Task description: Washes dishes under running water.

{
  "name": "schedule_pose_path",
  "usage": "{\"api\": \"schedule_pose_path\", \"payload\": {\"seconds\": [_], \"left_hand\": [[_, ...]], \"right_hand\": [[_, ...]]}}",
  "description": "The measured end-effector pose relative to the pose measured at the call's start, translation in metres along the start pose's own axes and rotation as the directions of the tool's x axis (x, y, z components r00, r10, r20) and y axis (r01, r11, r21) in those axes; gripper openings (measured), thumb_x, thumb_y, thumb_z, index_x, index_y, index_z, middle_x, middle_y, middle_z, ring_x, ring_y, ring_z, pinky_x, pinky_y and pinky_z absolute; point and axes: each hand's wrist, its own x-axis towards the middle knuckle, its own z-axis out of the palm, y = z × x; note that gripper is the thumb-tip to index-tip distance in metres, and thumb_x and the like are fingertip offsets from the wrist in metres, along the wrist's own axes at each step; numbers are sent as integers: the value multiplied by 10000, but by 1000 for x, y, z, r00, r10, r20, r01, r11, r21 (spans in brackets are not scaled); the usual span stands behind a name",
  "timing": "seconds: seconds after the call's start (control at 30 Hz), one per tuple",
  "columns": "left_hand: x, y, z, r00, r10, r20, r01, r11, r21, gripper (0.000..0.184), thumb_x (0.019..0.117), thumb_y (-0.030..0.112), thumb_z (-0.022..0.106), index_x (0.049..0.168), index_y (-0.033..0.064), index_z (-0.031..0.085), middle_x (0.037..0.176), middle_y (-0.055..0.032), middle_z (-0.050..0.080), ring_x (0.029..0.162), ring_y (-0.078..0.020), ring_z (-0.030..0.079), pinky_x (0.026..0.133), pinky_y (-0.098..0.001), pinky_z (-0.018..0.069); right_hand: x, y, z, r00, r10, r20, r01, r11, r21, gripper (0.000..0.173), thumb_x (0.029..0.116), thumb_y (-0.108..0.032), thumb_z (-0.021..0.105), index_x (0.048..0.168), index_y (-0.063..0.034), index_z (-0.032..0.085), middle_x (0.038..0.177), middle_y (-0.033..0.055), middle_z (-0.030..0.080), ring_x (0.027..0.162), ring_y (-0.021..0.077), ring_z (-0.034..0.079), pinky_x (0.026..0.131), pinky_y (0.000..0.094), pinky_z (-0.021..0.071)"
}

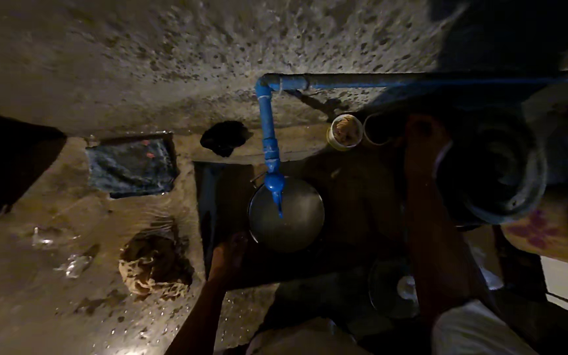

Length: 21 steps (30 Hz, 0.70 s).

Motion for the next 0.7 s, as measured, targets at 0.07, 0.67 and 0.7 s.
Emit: {"api": "schedule_pose_path", "payload": {"seconds": [0.07,0.67,0.7], "left_hand": [[7,10,-4,999,-46,-5,46,998,-38,385,1069,240,542,1382,25,604,1313,-231,647,1231,-372,620,1083,-526,456],[150,72,-13,899,410,-150,-387,908,162,365,1041,226,593,1306,-19,646,1356,-269,601,1312,-414,542,1130,-522,405],[146,74,-15,891,422,-169,-398,904,158,341,1033,223,610,1250,-34,667,1324,-278,614,1287,-426,557,1108,-534,421]], "right_hand": [[-53,-28,-1,962,4,272,-5,1000,1,281,1051,-147,545,1266,11,633,1115,180,678,867,218,676,810,411,581],[-221,64,191,555,35,831,69,994,-88,447,1004,1,516,1449,36,515,1487,260,505,1408,370,473,1190,453,374],[-212,48,182,674,40,738,26,997,-78,397,1013,-41,541,1398,57,553,1407,265,572,1336,372,545,1148,460,421]]}}
